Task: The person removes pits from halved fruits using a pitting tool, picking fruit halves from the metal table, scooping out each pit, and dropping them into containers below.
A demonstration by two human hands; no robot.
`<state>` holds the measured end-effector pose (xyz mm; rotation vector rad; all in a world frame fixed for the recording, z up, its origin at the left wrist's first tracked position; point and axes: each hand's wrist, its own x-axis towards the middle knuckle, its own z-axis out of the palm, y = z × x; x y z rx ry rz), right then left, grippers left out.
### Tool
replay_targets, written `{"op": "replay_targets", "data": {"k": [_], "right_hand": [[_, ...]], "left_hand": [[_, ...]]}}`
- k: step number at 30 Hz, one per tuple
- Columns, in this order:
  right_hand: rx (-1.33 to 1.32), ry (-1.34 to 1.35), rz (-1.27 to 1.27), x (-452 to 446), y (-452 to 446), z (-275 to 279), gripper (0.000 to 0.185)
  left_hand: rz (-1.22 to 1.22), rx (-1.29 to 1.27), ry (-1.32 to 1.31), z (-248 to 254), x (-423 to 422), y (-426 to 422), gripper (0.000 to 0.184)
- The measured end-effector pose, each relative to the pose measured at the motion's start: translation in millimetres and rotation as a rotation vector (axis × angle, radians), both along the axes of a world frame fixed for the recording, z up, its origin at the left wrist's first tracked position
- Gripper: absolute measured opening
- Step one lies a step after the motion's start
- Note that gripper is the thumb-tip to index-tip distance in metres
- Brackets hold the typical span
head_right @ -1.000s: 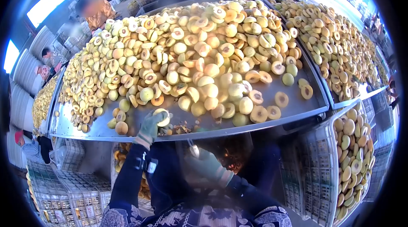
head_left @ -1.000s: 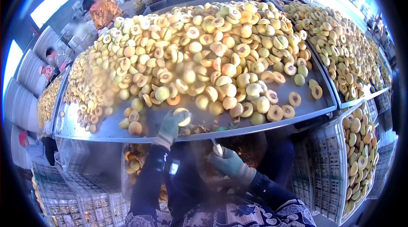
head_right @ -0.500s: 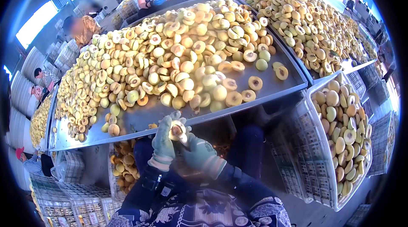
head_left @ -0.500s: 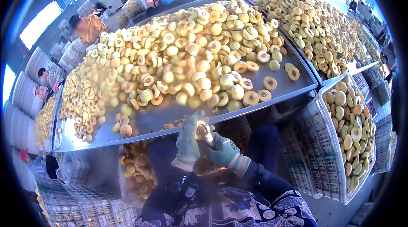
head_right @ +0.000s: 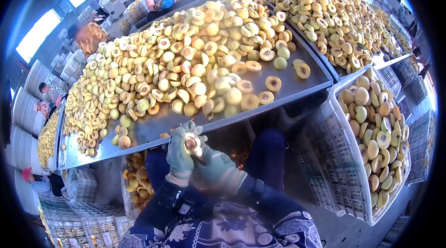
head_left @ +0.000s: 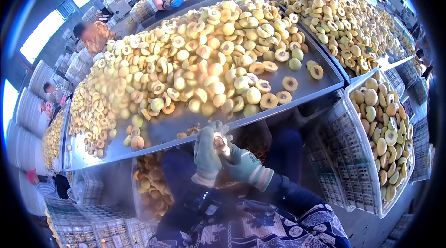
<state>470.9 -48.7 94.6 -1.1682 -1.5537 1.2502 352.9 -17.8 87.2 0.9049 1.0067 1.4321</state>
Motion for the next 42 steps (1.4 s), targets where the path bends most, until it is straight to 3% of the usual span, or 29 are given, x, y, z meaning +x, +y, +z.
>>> {"op": "replay_targets", "data": {"k": [6, 9, 12, 15, 18, 21, 30, 34, 38, 40, 41, 42], "right_hand": [[0.008, -0.145, 0.21, 21, 4, 11, 0.042], [-0.037, -0.278, 0.278, 21, 15, -17, 0.042], [-0.195, -0.31, 0.355, 19, 14, -10, 0.039], [-0.617, 0.211, 0.423, 22, 9, 15, 0.03], [-0.799, 0.35, 0.455, 24, 10, 24, 0.022], [-0.568, 0.16, 0.422, 18, 8, 16, 0.022], [-1.134, 1.122, 0.683, 20, -1, -5, 0.015], [-1.222, 1.386, 0.848, 13, -6, -30, 0.028], [-1.15, 1.588, 0.929, 4, -10, -31, 0.032], [-1.063, 1.458, 0.897, 5, -6, -31, 0.026], [-1.076, 1.401, 0.868, 7, -3, -27, 0.022], [-1.086, 1.345, 0.838, 8, 0, -23, 0.019]], "left_hand": [[-0.078, -0.147, -0.053, 5, -5, 3, 0.037], [-0.084, -0.194, -0.041, -2, -8, 3, 0.04], [-0.055, -0.227, -0.048, 1, -5, 1, 0.041], [-0.033, -0.198, -0.089, -1, -4, 0, 0.042], [-0.007, -0.185, -0.123, -12, -4, 2, 0.043], [-0.001, -0.193, -0.131, -19, -6, 1, 0.044], [-0.078, -0.305, -0.153, -1, -7, -12, 0.037], [-0.071, -0.311, -0.142, 0, -3, -16, 0.035], [-0.116, -0.239, -0.119, -13, -16, -8, 0.039], [-0.115, -0.154, -0.132, -17, -31, -9, 0.045], [-0.118, -0.252, -0.399, -14, -43, -6, 0.053], [0.086, -0.129, -0.077, 3, -43, -5, 0.059]]}}
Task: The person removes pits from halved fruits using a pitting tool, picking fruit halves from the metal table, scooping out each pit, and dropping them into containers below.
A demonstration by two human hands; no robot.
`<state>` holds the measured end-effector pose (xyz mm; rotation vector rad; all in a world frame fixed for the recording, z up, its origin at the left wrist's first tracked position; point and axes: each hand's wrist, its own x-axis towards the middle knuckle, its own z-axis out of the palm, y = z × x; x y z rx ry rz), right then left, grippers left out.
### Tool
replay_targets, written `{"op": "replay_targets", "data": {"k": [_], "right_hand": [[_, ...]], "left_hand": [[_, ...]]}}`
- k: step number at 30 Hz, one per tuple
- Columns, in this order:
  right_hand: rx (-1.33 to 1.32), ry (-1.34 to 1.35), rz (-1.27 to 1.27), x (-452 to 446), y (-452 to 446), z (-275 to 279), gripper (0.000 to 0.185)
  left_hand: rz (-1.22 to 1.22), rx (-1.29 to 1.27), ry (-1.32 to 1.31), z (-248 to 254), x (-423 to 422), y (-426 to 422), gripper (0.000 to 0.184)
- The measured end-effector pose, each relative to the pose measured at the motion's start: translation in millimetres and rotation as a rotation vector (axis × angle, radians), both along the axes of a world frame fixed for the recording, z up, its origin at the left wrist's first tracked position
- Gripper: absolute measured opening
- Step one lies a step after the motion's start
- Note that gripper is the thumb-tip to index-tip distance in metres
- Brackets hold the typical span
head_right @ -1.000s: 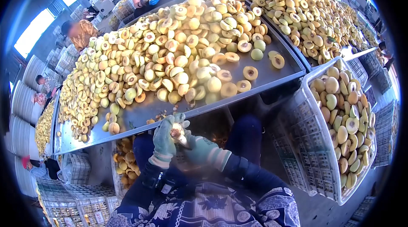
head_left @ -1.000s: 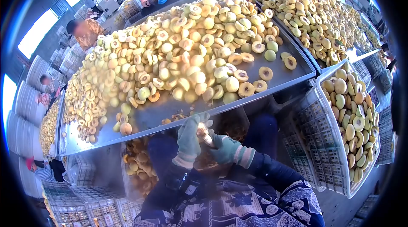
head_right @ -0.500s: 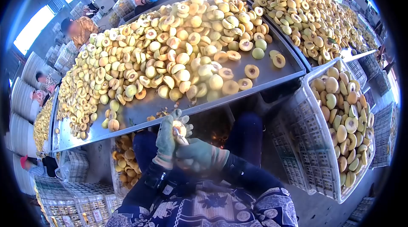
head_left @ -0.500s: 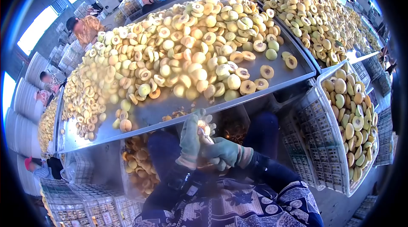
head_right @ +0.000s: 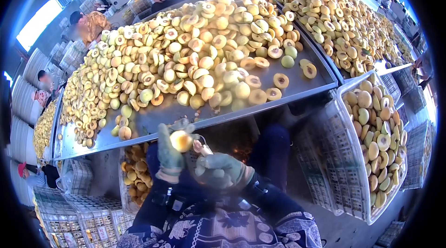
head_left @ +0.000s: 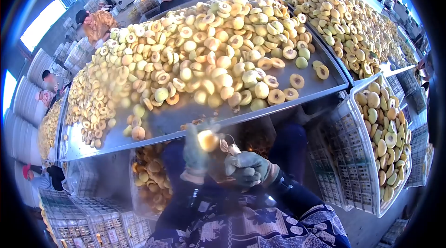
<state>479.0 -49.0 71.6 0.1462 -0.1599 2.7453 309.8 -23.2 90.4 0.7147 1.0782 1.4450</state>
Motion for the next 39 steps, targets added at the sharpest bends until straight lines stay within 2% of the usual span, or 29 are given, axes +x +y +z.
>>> {"op": "replay_targets", "data": {"k": [2, 4, 6, 8, 9, 11, 13, 15, 17, 18, 21, 23, 26, 27, 29, 30, 31, 32, 33, 34, 36, 37, 38, 39], "right_hand": [[-0.012, -0.412, -0.083, -1, 6, 3, 0.017], [-0.078, -0.839, -0.206, -10, 9, -1, 0.018], [0.135, -0.923, -0.209, -10, 12, -29, 0.015], [0.275, -0.901, -0.184, -7, 16, -51, 0.014], [0.152, -0.844, -0.072, -7, 21, -60, 0.017], [0.357, -0.955, -0.187, -15, 18, -70, 0.016], [0.348, -1.011, -0.227, -17, 21, -51, 0.017], [0.346, -1.03, -0.268, -18, 22, -43, 0.018], [0.103, -1.004, -0.269, -18, 20, -44, 0.02], [0.119, -1.0, -0.251, -14, 20, -50, 0.016], [0.126, -1.004, -0.232, -3, 25, -58, 0.014], [0.066, -1.025, -0.266, -3, 26, -47, 0.021], [0.107, -0.97, -0.222, -4, 28, -45, 0.021], [0.122, -0.994, -0.232, -5, 29, -42, 0.02], [0.146, -1.047, -0.255, -7, 28, -35, 0.017], [0.311, -1.026, -0.361, -7, 29, -31, 0.015], [0.474, -0.996, -0.464, -8, 31, -26, 0.013], [0.425, -0.993, -0.451, -10, 32, -22, 0.011], [0.375, -0.99, -0.44, -12, 33, -19, 0.008], [0.436, -1.024, -0.478, -16, 36, -16, 0.009], [0.557, -1.097, -0.557, -27, 40, -15, 0.011], [0.681, -1.161, -0.649, -33, 39, -14, 0.015], [0.691, -1.16, -0.63, -33, 37, -7, 0.018], [0.7, -1.161, -0.612, -30, 36, 7, 0.022]], "left_hand": [[0.016, -0.068, 0.044, 12, -39, 3, 0.051], [0.208, -0.001, 0.333, 10, -81, 5, 0.043], [0.227, -0.086, 0.711, 3, -134, 1, 0.033], [0.17, -0.257, 1.413, 8, -168, -2, 0.031], [0.128, -0.351, 1.764, 10, -174, -1, 0.03], [0.065, -0.24, 1.55, 5, -164, 21, 0.031], [0.009, -0.109, 1.376, -22, -153, 57, 0.035], [-0.039, 0.03, 1.507, -34, -124, 96, 0.043], [-0.083, -0.031, 1.466, -51, -96, 137, 0.054], [-0.126, -0.119, 1.487, -50, -79, 156, 0.058], [-0.196, -0.26, 1.559, -71, -62, 192, 0.06], [-0.182, -0.301, 1.591, -69, -52, 197, 0.059], [-0.169, -0.28, 1.528, -59, -52, 190, 0.061], [-0.143, -0.17, 1.533, -75, -64, 189, 0.058], [-0.184, -0.2, 1.16, -96, -85, 182, 0.056], [-0.205, -0.213, 0.973, -99, -89, 178, 0.055], [-0.235, -0.346, 0.65, -57, -74, 158, 0.051], [-0.36, -0.321, 0.369, -38, -81, 142, 0.049], [-0.386, -0.249, 0.126, -33, -79, 126, 0.043], [-0.41, -0.173, -0.117, -31, -74, 110, 0.038], [-0.398, -0.141, -0.297, -29, -58, 85, 0.043], [-0.278, -0.101, -0.343, -22, -41, 78, 0.049], [-0.454, -0.062, -0.405, -8, -31, 65, 0.05], [-0.399, -0.068, -0.336, -5, -20, 55, 0.051]]}}
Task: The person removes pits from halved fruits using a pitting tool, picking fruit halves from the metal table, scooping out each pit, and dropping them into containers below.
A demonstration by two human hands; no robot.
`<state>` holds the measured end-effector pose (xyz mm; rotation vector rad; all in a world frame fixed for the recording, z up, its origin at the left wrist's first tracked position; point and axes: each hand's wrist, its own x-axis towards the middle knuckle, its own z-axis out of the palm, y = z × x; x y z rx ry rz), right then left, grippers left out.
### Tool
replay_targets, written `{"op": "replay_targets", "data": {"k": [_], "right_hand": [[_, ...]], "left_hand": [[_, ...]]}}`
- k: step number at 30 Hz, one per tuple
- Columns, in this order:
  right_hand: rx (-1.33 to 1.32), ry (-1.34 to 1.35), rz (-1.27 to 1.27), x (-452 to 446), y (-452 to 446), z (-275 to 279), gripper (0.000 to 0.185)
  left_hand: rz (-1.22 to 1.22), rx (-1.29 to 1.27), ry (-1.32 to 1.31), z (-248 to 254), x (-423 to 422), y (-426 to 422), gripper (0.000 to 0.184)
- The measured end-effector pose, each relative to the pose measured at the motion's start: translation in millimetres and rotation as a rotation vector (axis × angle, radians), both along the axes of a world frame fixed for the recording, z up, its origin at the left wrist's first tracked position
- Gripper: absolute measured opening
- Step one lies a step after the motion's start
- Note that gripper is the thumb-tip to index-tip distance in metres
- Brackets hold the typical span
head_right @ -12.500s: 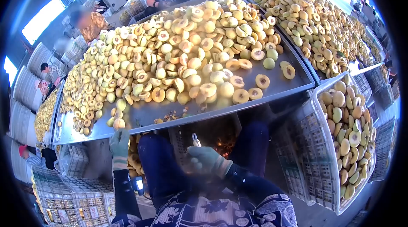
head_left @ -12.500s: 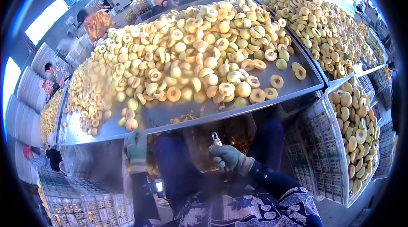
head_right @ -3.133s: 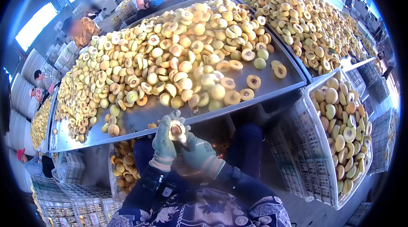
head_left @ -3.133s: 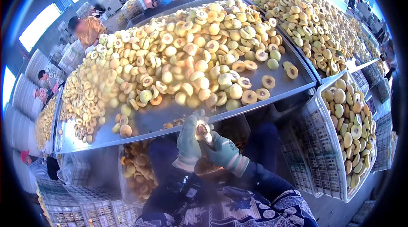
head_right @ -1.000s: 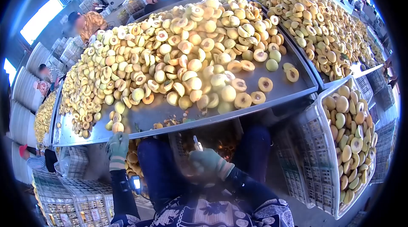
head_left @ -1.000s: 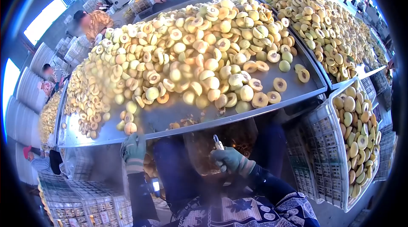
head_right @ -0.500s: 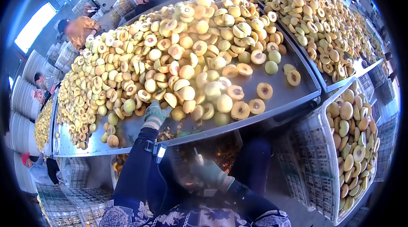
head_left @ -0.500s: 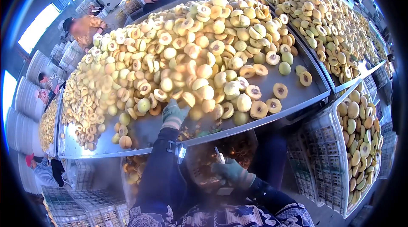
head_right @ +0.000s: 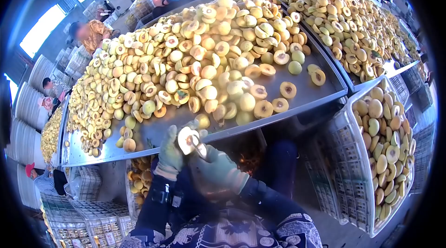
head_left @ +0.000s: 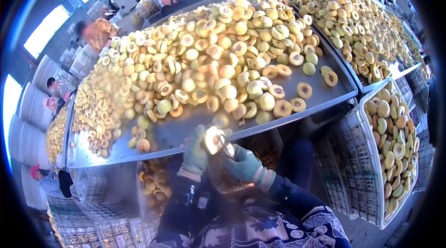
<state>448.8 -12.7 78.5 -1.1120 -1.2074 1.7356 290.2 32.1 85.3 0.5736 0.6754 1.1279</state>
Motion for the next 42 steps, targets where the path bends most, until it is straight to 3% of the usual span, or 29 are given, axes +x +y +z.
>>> {"op": "replay_targets", "data": {"k": [2, 9, 11, 12, 17, 20, 23, 24, 26, 27, 29, 32, 36, 40, 41, 42], "right_hand": [[-0.024, 0.027, 0.016, 1, -6, 0, 0.029], [0.141, -0.102, -0.023, 9, -31, -3, 0.022], [0.133, -0.066, -0.017, 7, -35, -2, 0.022], [0.164, -0.1, -0.006, 8, -37, 1, 0.022], [0.286, -0.264, 0.111, 18, -37, 17, 0.029], [0.435, -0.573, 0.288, 30, -33, 30, 0.034], [0.41, -0.494, 0.268, 26, -35, 13, 0.038], [0.312, -0.297, 0.166, 20, -38, 5, 0.039], [0.11, 0.097, -0.033, 4, -46, -9, 0.04], [0.246, 0.018, -0.014, 4, -45, -11, 0.04], [0.518, -0.138, 0.021, 9, -44, -15, 0.042], [0.013, -0.269, 0.32, 27, -34, 31, 0.031], [0.171, -0.395, 0.384, 27, -34, 22, 0.027], [0.351, -0.544, 0.517, 35, -28, 29, 0.022], [0.376, -0.586, 0.557, 36, -26, 29, 0.022], [0.22, -0.392, 0.488, 36, -27, 25, 0.022]], "left_hand": [[0.047, 0.037, 0.106, -8, 10, -13, 0.052], [0.091, 0.137, 0.051, -9, 29, -41, 0.047], [0.155, 0.233, 0.229, -7, 36, -46, 0.047], [0.188, 0.279, 0.32, -6, 39, -49, 0.048], [0.189, 0.166, 0.208, -5, 36, -54, 0.046], [0.13, 0.104, 0.197, -5, 30, -56, 0.044], [0.183, 0.134, 0.276, -9, 35, -59, 0.042], [0.219, 0.159, 0.312, -11, 38, -59, 0.042], [0.289, 0.409, 0.547, -19, 41, -59, 0.04], [0.324, 0.535, 0.665, -22, 41, -58, 0.039], [0.306, 0.36, 0.518, -25, 38, -57, 0.041], [0.241, 0.146, 0.33, -21, 36, -57, 0.044], [0.196, 0.044, 0.261, -15, 38, -57, 0.047], [-0.159, -0.084, 0.223, -15, 19, -44, 0.048], [-0.142, -0.12, 0.194, -13, 19, -42, 0.048], [-0.125, -0.157, 0.167, -12, 21, -41, 0.048]]}}
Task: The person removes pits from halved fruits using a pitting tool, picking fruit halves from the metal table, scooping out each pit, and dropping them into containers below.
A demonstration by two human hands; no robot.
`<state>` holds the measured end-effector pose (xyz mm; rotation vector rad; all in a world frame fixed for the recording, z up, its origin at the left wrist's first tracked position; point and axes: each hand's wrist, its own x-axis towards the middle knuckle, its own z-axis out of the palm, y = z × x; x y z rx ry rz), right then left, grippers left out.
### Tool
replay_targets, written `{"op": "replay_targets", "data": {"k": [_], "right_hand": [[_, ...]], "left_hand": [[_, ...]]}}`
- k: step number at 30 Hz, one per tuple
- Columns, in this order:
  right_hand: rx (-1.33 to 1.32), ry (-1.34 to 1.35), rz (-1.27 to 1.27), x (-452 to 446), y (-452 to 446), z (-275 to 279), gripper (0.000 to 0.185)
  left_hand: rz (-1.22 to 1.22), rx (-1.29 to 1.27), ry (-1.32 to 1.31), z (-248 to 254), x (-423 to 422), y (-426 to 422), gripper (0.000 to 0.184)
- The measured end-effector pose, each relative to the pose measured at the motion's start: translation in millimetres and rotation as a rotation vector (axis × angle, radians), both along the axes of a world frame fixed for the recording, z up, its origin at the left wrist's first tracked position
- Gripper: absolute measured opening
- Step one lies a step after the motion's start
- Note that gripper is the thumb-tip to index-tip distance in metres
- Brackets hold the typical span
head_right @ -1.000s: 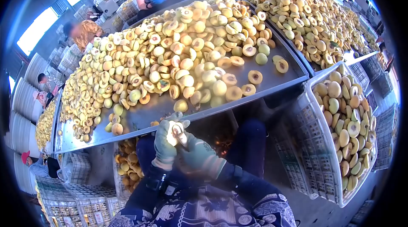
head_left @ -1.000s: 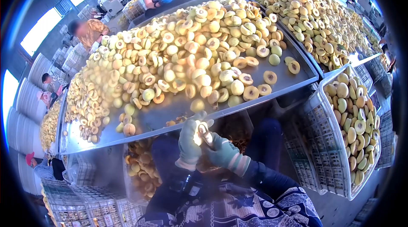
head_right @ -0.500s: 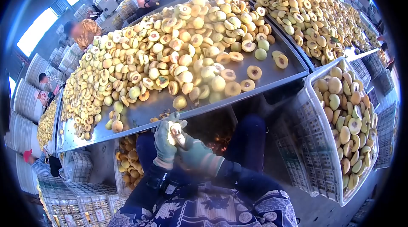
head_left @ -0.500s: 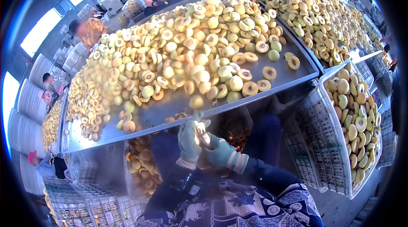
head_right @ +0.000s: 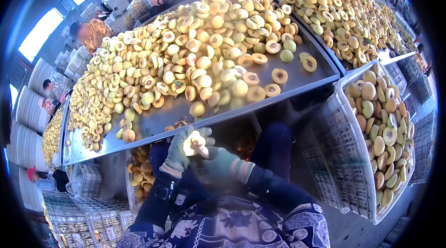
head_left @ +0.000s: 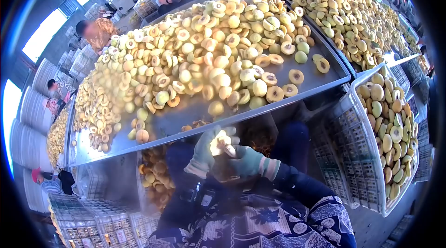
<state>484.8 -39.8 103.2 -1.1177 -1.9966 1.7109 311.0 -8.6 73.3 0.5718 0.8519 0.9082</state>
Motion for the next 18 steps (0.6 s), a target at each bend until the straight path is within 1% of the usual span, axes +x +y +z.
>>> {"op": "replay_targets", "data": {"k": [1, 3, 4, 5, 6, 8, 9, 10, 11, 13, 14, 17, 18], "right_hand": [[-0.18, 0.159, -0.085, -1, -3, -10, 0.021], [-0.538, 0.477, -0.255, -3, -5, -19, 0.021], [-0.566, 0.332, -0.253, -1, -2, -9, 0.021], [-0.683, 0.388, -0.294, -3, -2, -11, 0.021], [-0.804, 0.443, -0.334, -6, -2, -16, 0.02], [-0.744, 0.455, -0.33, -10, -4, -30, 0.018], [-0.561, 0.413, -0.285, -10, -5, -32, 0.017], [-0.378, 0.369, -0.242, -9, -5, -32, 0.016], [-0.549, 0.404, -0.175, -2, -5, -30, 0.016], [-0.891, 0.465, -0.037, 12, -4, 5, 0.015], [-0.912, 0.502, -0.031, 13, -5, 4, 0.016], [-1.154, 0.835, 0.001, 9, -8, 0, 0.018], [-1.212, 0.88, 0.017, 7, -9, -7, 0.019]], "left_hand": [[0.022, -0.035, -0.025, 2, 2, 0, 0.049], [0.139, 0.14, 0.102, 10, 11, -10, 0.043], [0.186, 0.231, 0.167, 11, 16, -16, 0.04], [0.233, 0.322, 0.231, 11, 18, -19, 0.036], [0.249, 0.342, 0.176, 10, 17, -20, 0.033], [0.182, 0.307, 0.152, 8, 11, -20, 0.031], [0.151, 0.294, 0.14, 8, 7, -19, 0.03], [0.084, 0.284, 0.208, 5, 3, -18, 0.033], [0.095, 0.31, 0.193, 2, 2, -17, 0.032], [0.117, 0.358, 0.159, -5, 3, -19, 0.028], [0.16, 0.411, 0.155, -3, 8, -19, 0.029], [0.264, 0.309, 0.152, 13, 20, -27, 0.03], [0.246, 0.354, 0.177, 11, 19, -27, 0.03]]}}
